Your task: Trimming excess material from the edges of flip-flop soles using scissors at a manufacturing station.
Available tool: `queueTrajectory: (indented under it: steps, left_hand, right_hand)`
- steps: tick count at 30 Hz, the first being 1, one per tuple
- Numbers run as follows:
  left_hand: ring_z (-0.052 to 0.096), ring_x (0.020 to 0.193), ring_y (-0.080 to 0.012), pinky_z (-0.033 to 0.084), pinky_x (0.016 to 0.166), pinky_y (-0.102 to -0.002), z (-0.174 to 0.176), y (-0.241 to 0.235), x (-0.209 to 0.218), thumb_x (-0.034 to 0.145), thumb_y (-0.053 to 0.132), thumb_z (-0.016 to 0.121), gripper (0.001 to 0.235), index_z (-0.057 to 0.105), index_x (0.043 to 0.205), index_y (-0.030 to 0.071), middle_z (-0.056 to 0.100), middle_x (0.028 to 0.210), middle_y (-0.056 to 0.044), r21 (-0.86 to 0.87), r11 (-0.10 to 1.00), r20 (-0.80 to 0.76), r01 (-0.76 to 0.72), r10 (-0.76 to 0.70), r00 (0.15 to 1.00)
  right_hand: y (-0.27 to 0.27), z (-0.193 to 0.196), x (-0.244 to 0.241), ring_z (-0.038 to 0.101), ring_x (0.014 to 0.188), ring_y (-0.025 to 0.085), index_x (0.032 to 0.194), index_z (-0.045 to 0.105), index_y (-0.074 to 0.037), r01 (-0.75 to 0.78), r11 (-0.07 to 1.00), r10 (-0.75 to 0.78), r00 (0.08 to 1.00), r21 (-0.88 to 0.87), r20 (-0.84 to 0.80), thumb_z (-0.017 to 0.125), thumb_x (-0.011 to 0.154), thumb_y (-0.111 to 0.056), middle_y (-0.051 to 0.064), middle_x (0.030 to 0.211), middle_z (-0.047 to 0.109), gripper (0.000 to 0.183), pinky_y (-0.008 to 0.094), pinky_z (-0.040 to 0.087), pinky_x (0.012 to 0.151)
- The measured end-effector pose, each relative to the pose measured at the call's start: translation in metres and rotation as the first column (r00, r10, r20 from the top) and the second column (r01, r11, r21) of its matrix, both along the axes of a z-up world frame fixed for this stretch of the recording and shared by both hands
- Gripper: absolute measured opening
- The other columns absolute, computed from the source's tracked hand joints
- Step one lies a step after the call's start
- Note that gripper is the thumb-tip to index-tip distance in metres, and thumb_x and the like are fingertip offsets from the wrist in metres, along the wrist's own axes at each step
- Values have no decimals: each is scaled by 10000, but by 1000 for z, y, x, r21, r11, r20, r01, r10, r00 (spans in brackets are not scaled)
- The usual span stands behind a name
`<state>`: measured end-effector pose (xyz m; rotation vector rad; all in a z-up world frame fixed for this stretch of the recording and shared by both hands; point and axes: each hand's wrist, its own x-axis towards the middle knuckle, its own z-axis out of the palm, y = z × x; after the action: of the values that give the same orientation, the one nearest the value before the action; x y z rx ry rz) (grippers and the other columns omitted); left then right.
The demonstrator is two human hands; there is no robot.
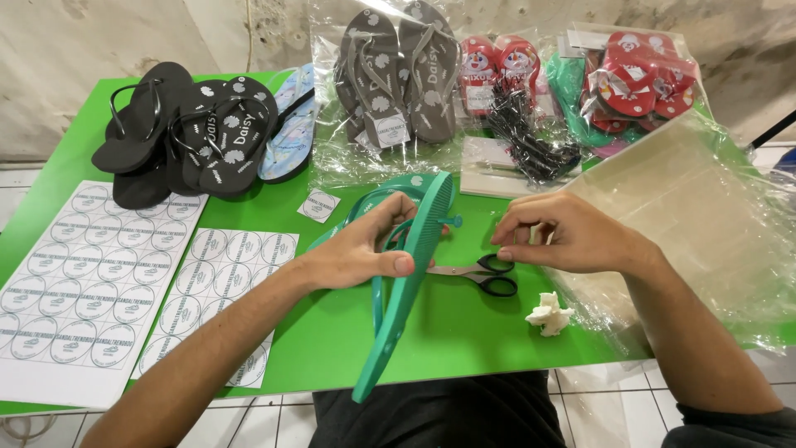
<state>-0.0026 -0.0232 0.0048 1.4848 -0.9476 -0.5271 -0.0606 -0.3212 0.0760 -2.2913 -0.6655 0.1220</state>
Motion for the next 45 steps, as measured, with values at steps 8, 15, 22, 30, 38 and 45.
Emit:
queueTrajectory:
  steps: [8,15,22,30,38,45]
  left_hand:
    - [604,951,-376,484,821,-468,71,-24,-57,662,719,765,867,397,1122,83,487,1086,-174,371,858,209,-356,296,932]
    - [413,459,-195,417,597,-403,60,-41,-58,973,468,567,415,473,1111,88,441,1090,-90,208,897,365,-389,298,882]
    - [435,520,-113,343,491,-294,11,-35,-23,980,402,551,392,450,1204,96,516,652,13,91,919,14,-383,383,924]
    - [574,504,-195,570,391,-254,-13,-39,-26,1032,72,562,238,379,1181,42,554,841,-134,-178,935,-247,-306,258,934]
    - [563,497,-178,565,413,-286,-23,-53,-42,1013,26,591,223,395,1119,33,554,733,-88,-224,900,-423,-374,257,869]
    - [672,655,-253,618,538,-337,-29,-58,-51,945,302,691,447,450,1204,29,700,947,-192,-129,933,-698,-335,154,700]
  right_hand:
    - [1,-11,-6,769,718,254,1453,427,-18,36,986,24,936,164,-351,616,931,-261,160,899,778,605,397,675,618]
    - [13,-29,4,708,478,330,1135,578,12,294,849,31,801,438,-597,590,959,-296,187,744,668,355,417,631,380]
    - [9,-39,21,766,685,372,1239,648,13,375,842,-44,764,388,-643,604,934,-242,208,931,729,400,447,664,451]
    - [4,-65,22,564,520,134,1216,681,-2,301,799,24,850,521,-527,633,960,-274,34,736,606,376,237,467,374]
    - [5,-76,25,686,846,179,1240,617,13,329,664,112,844,672,-525,662,960,-149,96,1005,696,327,300,597,708]
    - [-12,-68,29,716,838,221,1249,599,1,323,700,136,815,637,-563,706,923,-229,122,955,744,412,336,605,695]
